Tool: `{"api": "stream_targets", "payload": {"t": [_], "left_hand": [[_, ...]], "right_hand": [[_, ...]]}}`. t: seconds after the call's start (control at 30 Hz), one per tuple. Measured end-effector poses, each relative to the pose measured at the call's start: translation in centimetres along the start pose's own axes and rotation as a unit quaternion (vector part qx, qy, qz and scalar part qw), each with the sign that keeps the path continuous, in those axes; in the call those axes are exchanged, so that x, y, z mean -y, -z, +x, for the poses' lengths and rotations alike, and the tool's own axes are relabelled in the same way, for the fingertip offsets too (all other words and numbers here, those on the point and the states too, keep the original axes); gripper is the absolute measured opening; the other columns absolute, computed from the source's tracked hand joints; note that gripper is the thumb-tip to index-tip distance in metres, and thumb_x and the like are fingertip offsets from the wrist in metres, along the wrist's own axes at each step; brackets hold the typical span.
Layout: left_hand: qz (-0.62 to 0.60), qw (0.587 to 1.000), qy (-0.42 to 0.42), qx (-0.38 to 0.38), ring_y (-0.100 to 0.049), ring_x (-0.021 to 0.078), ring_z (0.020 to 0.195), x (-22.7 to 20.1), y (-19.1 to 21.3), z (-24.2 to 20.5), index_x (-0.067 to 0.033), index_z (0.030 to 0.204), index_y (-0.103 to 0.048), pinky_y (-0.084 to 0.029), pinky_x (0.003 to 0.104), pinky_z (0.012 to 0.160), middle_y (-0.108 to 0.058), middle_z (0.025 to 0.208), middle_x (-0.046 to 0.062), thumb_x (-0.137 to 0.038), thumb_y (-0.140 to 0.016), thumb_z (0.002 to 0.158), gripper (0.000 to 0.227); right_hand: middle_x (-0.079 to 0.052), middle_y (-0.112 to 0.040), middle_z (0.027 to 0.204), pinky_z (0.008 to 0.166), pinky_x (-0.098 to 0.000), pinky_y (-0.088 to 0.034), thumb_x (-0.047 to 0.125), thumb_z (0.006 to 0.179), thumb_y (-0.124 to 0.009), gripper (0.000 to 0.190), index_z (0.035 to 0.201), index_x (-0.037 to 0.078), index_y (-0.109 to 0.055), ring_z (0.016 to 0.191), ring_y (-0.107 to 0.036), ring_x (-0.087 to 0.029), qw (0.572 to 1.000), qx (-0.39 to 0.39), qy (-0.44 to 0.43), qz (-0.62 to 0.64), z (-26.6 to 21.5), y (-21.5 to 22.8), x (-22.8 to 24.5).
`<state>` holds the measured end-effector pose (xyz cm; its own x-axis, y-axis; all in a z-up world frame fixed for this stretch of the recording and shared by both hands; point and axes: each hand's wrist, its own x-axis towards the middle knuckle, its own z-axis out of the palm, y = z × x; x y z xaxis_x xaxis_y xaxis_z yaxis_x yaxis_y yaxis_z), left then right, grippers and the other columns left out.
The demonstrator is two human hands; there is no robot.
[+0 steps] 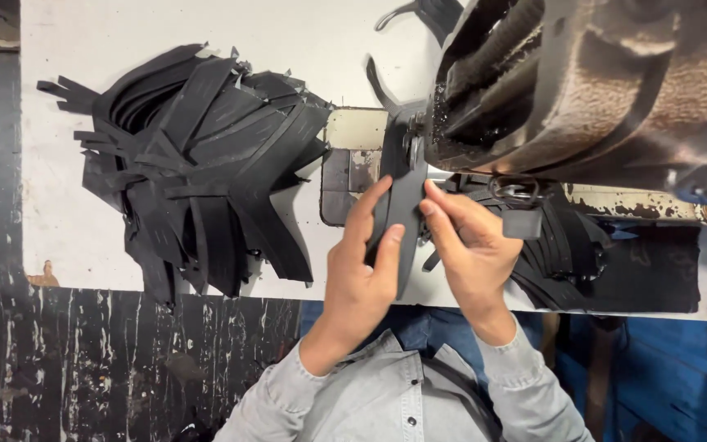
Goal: The person sews black straps using an industrial sewing machine, guiding the material through the needle area. They periodically reach down to the floor to gather more straps from a large pile and place them on the table to continue sewing.
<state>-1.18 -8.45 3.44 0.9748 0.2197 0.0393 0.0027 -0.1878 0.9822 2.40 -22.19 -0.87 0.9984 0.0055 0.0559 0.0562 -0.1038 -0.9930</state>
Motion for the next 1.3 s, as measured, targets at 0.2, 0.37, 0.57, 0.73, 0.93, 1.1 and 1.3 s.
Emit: {"api": "stream_targets", "payload": {"t": [0.2,0.37,0.57,0.73,0.93,1.1,1.3], "left_hand": [[-0.030,0.994,0.094,0.040,-0.053,0.0043,0.067,0.9,1.5,-0.5,-0.0100,0.148,-0.053,-0.048,0.022,0.064,-0.063,0.079,0.002,-0.005,-0.060,0.102,0.046],[-0.044,0.995,0.086,0.027,-0.056,0.0045,0.065,1.8,1.1,0.5,-0.0077,0.142,-0.057,-0.050,0.022,0.064,-0.059,0.073,-0.001,-0.006,-0.060,0.102,0.040],[-0.106,0.993,0.056,0.006,-0.061,0.0037,0.074,2.0,-0.3,2.7,-0.0023,0.135,-0.054,-0.053,0.021,0.072,-0.057,0.080,-0.003,-0.005,-0.059,0.102,0.033],[-0.080,0.995,0.056,-0.029,-0.047,0.0051,0.069,1.8,-1.4,4.4,-0.0030,0.134,-0.059,-0.044,0.023,0.063,-0.047,0.076,-0.002,-0.004,-0.060,0.102,0.032],[0.182,0.958,-0.199,-0.099,-0.056,0.0244,0.099,-1.0,0.0,8.9,-0.0085,0.126,-0.065,-0.045,0.036,0.087,-0.058,0.109,0.007,-0.001,-0.062,0.098,0.029],[0.303,0.867,-0.394,-0.024,-0.048,0.0472,0.127,-1.2,1.5,14.7,-0.0076,0.115,-0.067,-0.027,0.051,0.115,-0.057,0.133,0.018,-0.002,-0.060,0.094,0.023],[0.315,0.912,-0.219,0.144,-0.063,0.0312,0.083,0.4,5.4,11.9,-0.0059,0.092,-0.068,-0.041,0.046,0.095,-0.069,0.086,0.009,-0.022,-0.071,0.100,0.019]], "right_hand": [[-0.010,-0.073,0.112,0.093,-0.0221,-0.057,-0.007,0.099,-0.067,0.019,0.118,-0.007,-0.069,0.101,-0.070,-0.010,0.990,0.021,-0.060,0.128,1.3,0.0,-0.3],[-0.010,-0.072,0.112,0.095,-0.0229,-0.057,-0.007,0.101,-0.067,0.015,0.115,-0.007,-0.069,0.102,-0.070,-0.011,0.993,0.019,-0.042,0.112,1.4,0.0,-0.4],[-0.010,-0.072,0.112,0.093,-0.0229,-0.056,-0.007,0.100,-0.068,0.014,0.114,-0.007,-0.068,0.101,-0.070,-0.011,0.993,0.008,-0.049,0.108,1.2,0.0,-0.5],[-0.011,-0.072,0.109,0.091,-0.0267,-0.060,-0.005,0.100,-0.067,0.014,0.114,-0.006,-0.068,0.098,-0.071,-0.013,0.991,0.009,-0.045,0.123,1.4,0.0,0.6],[-0.012,-0.073,0.097,0.081,-0.0282,-0.060,-0.001,0.102,-0.065,0.016,0.117,-0.008,-0.068,0.086,-0.072,-0.016,0.993,-0.020,-0.049,0.106,0.4,1.0,0.8],[-0.012,-0.073,0.094,0.078,-0.0286,-0.060,0.002,0.105,-0.062,0.017,0.118,-0.007,-0.067,0.082,-0.071,-0.016,0.992,-0.022,-0.055,0.113,-1.1,1.9,0.0],[-0.012,-0.072,0.094,0.080,-0.0289,-0.060,0.002,0.105,-0.060,0.019,0.120,-0.007,-0.067,0.084,-0.070,-0.016,0.995,-0.013,-0.045,0.087,-1.9,3.6,-1.3]]}}
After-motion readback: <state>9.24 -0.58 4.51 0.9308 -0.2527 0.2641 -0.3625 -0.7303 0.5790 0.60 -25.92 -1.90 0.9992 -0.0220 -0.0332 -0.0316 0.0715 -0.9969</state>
